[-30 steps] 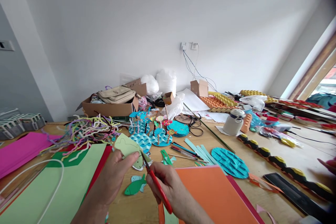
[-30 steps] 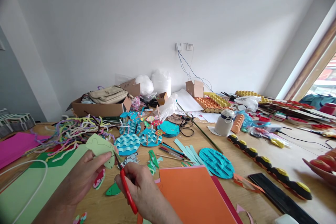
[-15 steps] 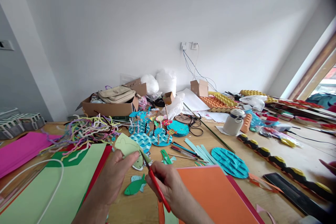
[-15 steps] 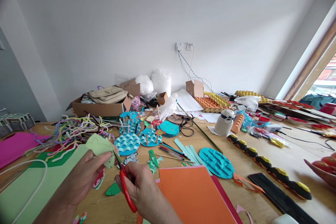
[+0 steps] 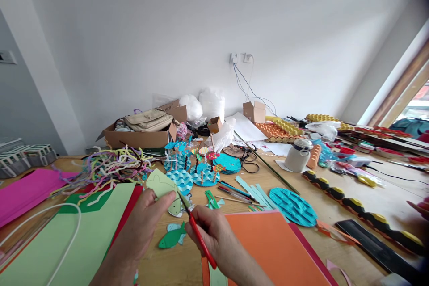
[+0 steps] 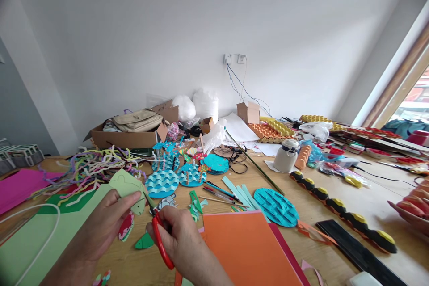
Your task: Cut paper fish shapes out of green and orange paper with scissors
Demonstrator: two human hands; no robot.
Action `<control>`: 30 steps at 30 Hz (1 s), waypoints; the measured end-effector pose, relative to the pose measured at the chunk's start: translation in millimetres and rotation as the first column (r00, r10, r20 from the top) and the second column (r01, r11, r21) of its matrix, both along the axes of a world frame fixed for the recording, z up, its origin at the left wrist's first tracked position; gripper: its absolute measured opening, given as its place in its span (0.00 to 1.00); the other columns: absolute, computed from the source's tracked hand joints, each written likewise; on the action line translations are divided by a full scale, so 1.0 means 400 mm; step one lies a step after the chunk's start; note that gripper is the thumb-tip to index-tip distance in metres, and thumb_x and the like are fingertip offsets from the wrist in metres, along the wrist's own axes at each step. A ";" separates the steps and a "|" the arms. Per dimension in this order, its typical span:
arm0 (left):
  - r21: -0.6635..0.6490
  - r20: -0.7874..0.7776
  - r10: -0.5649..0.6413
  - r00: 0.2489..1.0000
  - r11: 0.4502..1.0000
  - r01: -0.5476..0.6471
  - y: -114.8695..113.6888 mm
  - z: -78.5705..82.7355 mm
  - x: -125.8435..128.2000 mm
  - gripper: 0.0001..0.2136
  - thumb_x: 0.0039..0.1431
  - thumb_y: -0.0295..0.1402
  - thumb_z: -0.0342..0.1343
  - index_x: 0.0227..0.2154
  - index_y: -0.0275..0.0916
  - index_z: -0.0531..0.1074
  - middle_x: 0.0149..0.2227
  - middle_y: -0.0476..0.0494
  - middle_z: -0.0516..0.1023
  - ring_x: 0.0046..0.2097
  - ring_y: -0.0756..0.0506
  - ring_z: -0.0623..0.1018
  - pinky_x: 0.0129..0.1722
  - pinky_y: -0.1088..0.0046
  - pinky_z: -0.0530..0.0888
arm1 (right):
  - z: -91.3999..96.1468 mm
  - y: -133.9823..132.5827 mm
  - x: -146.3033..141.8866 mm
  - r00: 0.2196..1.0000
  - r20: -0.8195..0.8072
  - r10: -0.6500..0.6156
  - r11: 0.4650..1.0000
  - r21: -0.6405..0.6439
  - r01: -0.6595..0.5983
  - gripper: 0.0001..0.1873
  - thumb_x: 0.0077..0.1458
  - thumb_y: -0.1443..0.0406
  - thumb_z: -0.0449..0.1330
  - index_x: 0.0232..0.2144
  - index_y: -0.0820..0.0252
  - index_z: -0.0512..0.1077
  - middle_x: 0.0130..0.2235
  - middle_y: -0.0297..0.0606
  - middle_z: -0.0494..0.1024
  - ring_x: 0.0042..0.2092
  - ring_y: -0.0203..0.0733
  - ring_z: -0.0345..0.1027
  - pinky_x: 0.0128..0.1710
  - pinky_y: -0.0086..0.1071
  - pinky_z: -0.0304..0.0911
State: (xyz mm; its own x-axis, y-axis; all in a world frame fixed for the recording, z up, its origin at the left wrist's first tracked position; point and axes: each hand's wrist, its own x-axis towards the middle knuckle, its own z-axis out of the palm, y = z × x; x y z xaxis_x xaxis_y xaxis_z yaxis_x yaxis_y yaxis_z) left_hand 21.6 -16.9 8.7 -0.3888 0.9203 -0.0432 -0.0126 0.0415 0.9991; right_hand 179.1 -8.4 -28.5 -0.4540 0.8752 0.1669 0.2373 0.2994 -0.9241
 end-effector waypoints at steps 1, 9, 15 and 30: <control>-0.006 0.007 0.001 1.000 1.000 -0.001 0.002 -0.003 -0.001 0.16 0.38 0.42 0.65 0.14 0.43 0.61 0.16 0.57 0.64 0.22 0.49 0.67 0.22 0.73 0.63 | 0.003 -0.001 -0.001 1.000 -0.003 0.001 1.000 -0.011 -0.001 0.14 0.56 0.63 0.54 0.21 0.58 0.57 0.20 0.25 0.54 0.23 0.31 0.46 0.21 0.26 0.42; 0.010 0.087 -0.075 0.993 0.997 0.074 0.007 -0.005 0.004 0.13 0.41 0.41 0.64 0.16 0.42 0.65 0.17 0.57 0.67 0.22 0.50 0.65 0.21 0.75 0.61 | 0.006 -0.004 0.001 1.000 -0.007 0.006 1.000 -0.029 -0.006 0.14 0.56 0.63 0.54 0.21 0.58 0.58 0.19 0.25 0.55 0.22 0.30 0.47 0.21 0.26 0.42; 0.068 0.140 -0.106 0.984 0.993 0.097 0.000 0.005 0.011 0.12 0.41 0.39 0.64 0.15 0.42 0.67 0.17 0.56 0.69 0.24 0.50 0.67 0.23 0.75 0.63 | 0.001 -0.002 0.006 0.999 -0.030 0.025 0.999 -0.033 -0.026 0.15 0.58 0.62 0.54 0.21 0.58 0.57 0.19 0.24 0.54 0.22 0.30 0.46 0.21 0.26 0.42; 0.036 0.185 -0.091 0.978 0.996 0.086 0.014 -0.011 0.001 0.12 0.40 0.39 0.65 0.17 0.39 0.69 0.15 0.56 0.69 0.18 0.53 0.63 0.15 0.78 0.58 | -0.001 0.002 -0.001 0.997 -0.081 0.019 0.998 -0.063 -0.025 0.14 0.55 0.64 0.54 0.20 0.58 0.58 0.18 0.24 0.56 0.20 0.28 0.48 0.18 0.24 0.43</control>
